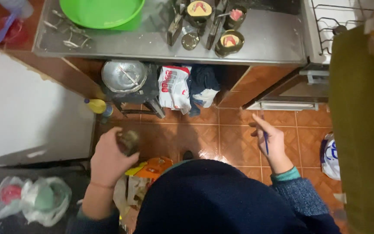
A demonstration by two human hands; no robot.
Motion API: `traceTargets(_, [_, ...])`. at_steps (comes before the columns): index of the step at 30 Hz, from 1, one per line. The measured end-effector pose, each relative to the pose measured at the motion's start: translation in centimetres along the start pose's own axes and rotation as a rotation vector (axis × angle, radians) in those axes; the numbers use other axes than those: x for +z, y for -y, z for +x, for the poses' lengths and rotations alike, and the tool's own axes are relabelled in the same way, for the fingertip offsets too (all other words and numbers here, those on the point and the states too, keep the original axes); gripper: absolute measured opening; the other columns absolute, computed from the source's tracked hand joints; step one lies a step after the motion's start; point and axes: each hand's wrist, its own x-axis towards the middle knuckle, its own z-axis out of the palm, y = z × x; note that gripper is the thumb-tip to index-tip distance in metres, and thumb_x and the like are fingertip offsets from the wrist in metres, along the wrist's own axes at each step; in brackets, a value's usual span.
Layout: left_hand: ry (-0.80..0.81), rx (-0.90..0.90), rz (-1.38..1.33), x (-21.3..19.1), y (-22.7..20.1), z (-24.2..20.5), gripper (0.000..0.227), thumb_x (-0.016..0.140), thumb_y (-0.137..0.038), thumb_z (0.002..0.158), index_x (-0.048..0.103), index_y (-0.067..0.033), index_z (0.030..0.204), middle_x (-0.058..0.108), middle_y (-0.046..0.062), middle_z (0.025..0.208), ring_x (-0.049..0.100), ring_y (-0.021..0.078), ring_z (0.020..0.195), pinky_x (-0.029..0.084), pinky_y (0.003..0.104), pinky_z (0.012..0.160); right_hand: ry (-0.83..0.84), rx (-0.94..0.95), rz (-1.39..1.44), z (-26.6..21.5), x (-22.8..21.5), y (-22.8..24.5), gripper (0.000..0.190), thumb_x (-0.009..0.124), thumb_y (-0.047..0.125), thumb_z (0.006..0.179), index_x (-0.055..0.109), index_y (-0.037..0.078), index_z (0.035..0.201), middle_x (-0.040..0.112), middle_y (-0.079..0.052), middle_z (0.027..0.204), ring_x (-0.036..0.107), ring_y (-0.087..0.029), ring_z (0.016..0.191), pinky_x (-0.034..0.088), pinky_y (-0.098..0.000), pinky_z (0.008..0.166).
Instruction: Modeling and carving a dental prosthesis mold using specialized hand tools and heat.
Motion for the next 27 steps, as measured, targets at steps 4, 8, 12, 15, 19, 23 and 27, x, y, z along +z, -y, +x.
traceTargets(4, [-0.018,0.121,-0.063,3.4,-4.4,9.7,0.083,0.09,-0.029,0.057,0.055,-0.0086,0.13,0.061,0.017,0.122,0.059,0.0376,0.114,0.051,0.046,0.095,-0.001,-0.114,0.038,7.1,-1.4,-2.0,0.035,0.047,-0.002,0.105,0.066,0.005,0.134,0.075,-0.015,0.109,0.073,-0.017,0.084,0.061,-0.0318,0.075])
traceTargets(8, [0.036,0.19,-0.063,8.0,-9.6,18.9,0.076,0.089,-0.029,0.061,0.057,-0.0131,0.128,0.061,0.016,0.12,0.06,0.038,0.113,0.053,0.048,0.09,-0.053,-0.283,-0.066,15.5,-2.5,-1.7,0.027,0.05,-0.002,0.108,0.067,0.002,0.13,0.072,-0.017,0.107,0.072,-0.02,0.092,0.062,-0.0334,0.081])
traceTargets(12, [0.027,0.242,-0.061,15.1,-13.1,27.4,0.078,0.087,-0.028,0.057,0.056,-0.0147,0.127,0.058,0.017,0.123,0.057,0.0416,0.112,0.053,0.05,0.087,-0.107,-0.472,-0.261,26.0,-3.7,-1.4,0.015,0.061,0.001,0.111,0.071,0.003,0.122,0.075,-0.016,0.111,0.074,-0.023,0.097,0.06,-0.036,0.087])
traceTargets(15, [0.021,0.248,-0.042,19.1,-15.3,33.2,0.074,0.083,-0.025,0.065,0.055,-0.0195,0.133,0.058,0.014,0.122,0.057,0.0403,0.116,0.054,0.05,0.091,-0.003,-0.38,0.084,34.3,-2.5,-0.1,0.014,0.059,0.003,0.113,0.069,0.003,0.123,0.073,-0.015,0.114,0.073,-0.021,0.095,0.063,-0.0327,0.086])
traceTargets(19, [0.047,0.172,0.022,22.3,-17.9,38.2,0.083,0.086,-0.026,0.061,0.049,-0.0164,0.135,0.053,0.019,0.124,0.053,0.0449,0.112,0.052,0.052,0.092,0.096,-0.527,-0.208,44.1,-0.6,5.1,0.016,0.071,0.003,0.104,0.073,0.004,0.12,0.071,-0.017,0.099,0.071,-0.026,0.085,0.057,-0.0363,0.079])
traceTargets(23, [0.094,0.164,0.065,24.2,-19.0,41.5,0.084,0.085,-0.018,0.06,0.048,-0.0179,0.135,0.051,0.018,0.129,0.05,0.0438,0.119,0.053,0.049,0.09,0.409,-0.719,-0.254,52.2,4.3,7.2,0.032,0.078,0.014,0.098,0.068,0.005,0.127,0.072,-0.019,0.11,0.072,-0.033,0.094,0.058,-0.0407,0.082])
traceTargets(27, [0.164,0.144,0.088,23.5,-19.8,42.9,0.09,0.089,-0.018,0.055,0.047,-0.0156,0.134,0.05,0.019,0.127,0.047,0.0438,0.122,0.053,0.048,0.09,0.676,-0.763,-0.551,57.2,10.7,7.3,0.061,0.086,0.027,0.081,0.061,0.008,0.134,0.071,-0.021,0.112,0.067,-0.042,0.105,0.054,-0.049,0.087])
